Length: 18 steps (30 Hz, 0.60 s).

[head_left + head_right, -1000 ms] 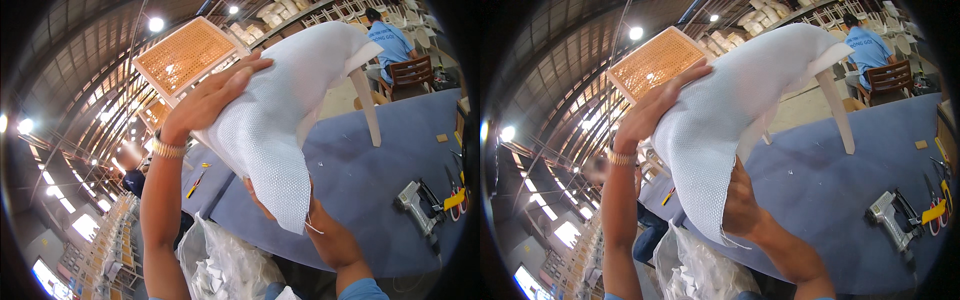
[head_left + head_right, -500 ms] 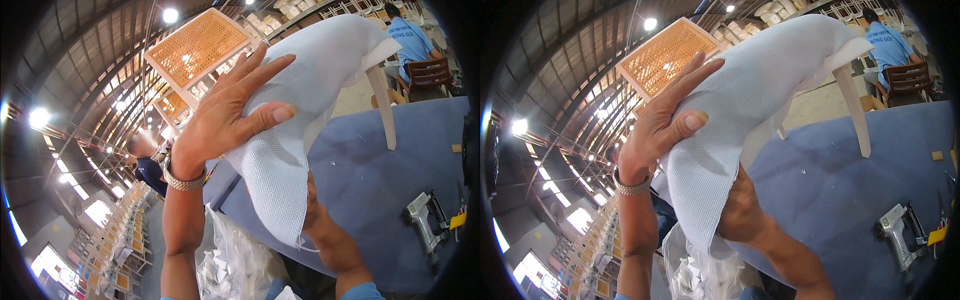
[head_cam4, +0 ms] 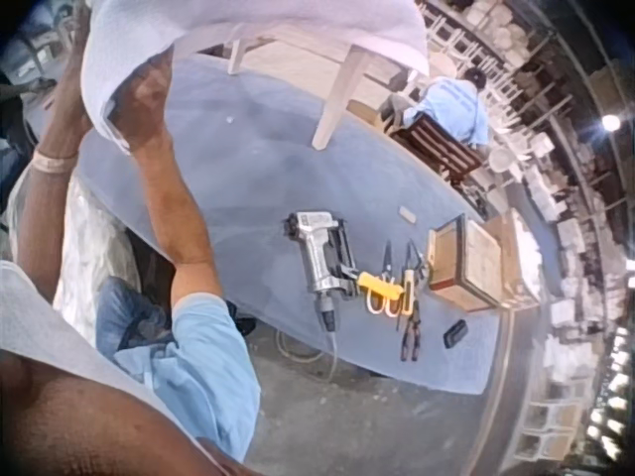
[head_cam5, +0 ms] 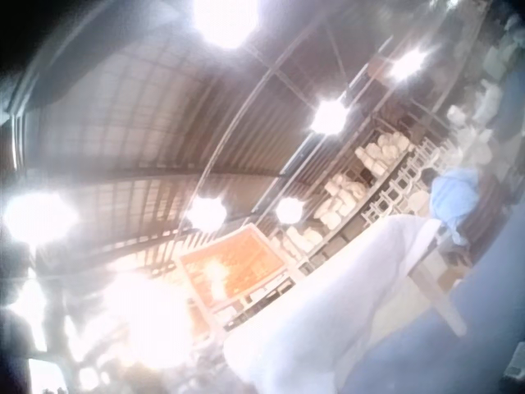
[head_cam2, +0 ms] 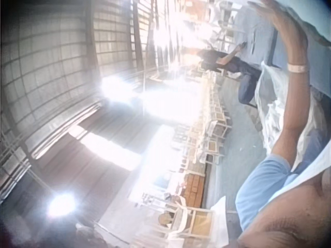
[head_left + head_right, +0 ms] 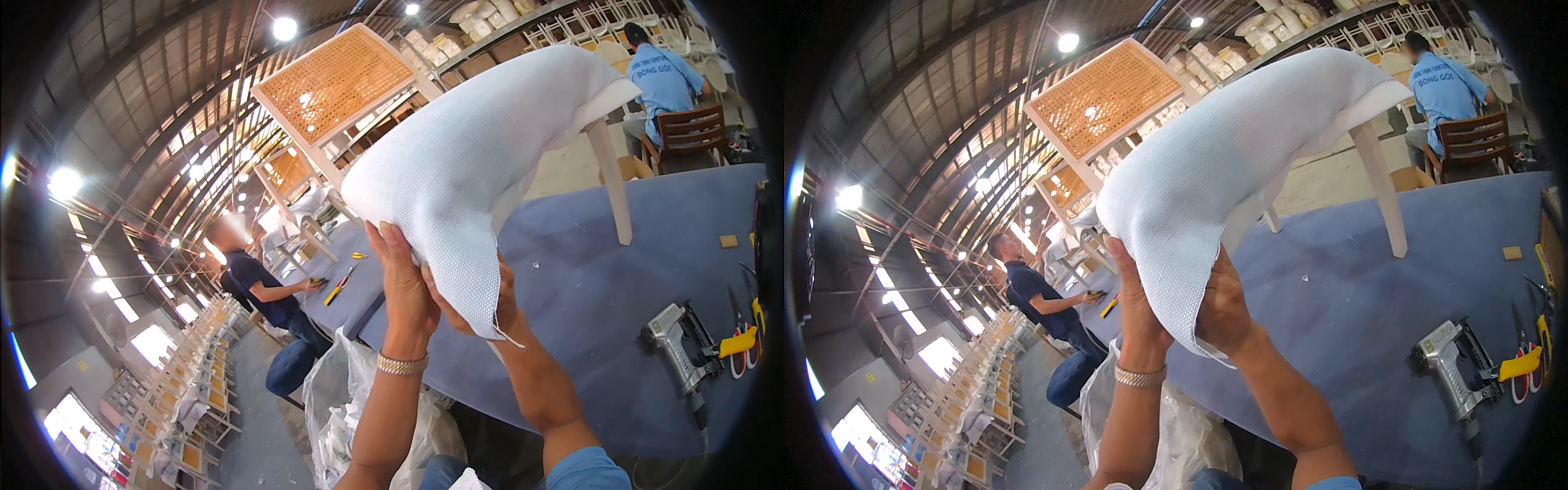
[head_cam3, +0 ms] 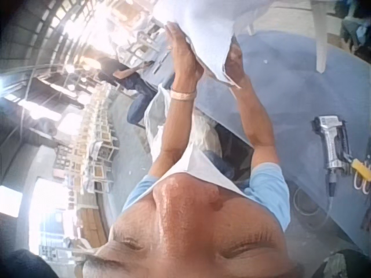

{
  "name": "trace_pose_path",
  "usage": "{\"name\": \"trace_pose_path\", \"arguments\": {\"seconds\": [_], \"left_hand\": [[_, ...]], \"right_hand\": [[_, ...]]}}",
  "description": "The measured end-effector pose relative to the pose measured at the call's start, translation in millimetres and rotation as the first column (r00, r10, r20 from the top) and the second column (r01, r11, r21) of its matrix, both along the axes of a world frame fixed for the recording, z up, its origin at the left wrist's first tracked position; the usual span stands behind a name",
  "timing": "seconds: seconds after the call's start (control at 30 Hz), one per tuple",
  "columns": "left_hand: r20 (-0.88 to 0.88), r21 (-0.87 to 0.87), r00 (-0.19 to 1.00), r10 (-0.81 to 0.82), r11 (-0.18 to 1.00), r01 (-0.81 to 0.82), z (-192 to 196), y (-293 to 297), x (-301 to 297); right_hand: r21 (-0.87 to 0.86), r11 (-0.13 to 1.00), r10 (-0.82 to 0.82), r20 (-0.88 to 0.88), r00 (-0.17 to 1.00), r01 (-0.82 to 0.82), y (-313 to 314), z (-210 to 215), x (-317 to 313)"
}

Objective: The person covers a chair seat with white fabric, smooths it over the frame, and secures it using a staple gun. They trim excess fabric with scissors and use a small wooden block to press the fabric into corners before stapling.

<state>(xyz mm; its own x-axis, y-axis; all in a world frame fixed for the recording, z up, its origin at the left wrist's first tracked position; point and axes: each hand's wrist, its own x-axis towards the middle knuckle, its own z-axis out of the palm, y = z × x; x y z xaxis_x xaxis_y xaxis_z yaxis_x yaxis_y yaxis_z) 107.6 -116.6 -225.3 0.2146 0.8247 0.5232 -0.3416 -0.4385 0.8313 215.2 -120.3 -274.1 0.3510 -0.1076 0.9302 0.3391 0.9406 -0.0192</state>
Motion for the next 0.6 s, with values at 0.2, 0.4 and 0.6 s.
{"name": "trace_pose_path", "arguments": {"seconds": [0.2, 0.4, 0.6], "left_hand": [[0.153, 0.020, 0.967, 0.203, 0.978, -0.208, -10, 7, 20], [-0.045, 0.159, 0.987, 0.152, 0.977, -0.143, -13, 3, 13], [0.042, 0.214, 0.974, 0.223, 0.950, -0.227, -4, -11, 25]], "right_hand": [[0.000, 0.999, -0.041, 0.000, 0.999, 0.041, -3, -5, 0], [-0.025, 0.998, 0.055, 0.006, 0.998, -0.055, 4, -13, 3], [-0.176, 0.984, 0.022, -0.066, 0.998, -0.033, -13, -3, 8]]}}
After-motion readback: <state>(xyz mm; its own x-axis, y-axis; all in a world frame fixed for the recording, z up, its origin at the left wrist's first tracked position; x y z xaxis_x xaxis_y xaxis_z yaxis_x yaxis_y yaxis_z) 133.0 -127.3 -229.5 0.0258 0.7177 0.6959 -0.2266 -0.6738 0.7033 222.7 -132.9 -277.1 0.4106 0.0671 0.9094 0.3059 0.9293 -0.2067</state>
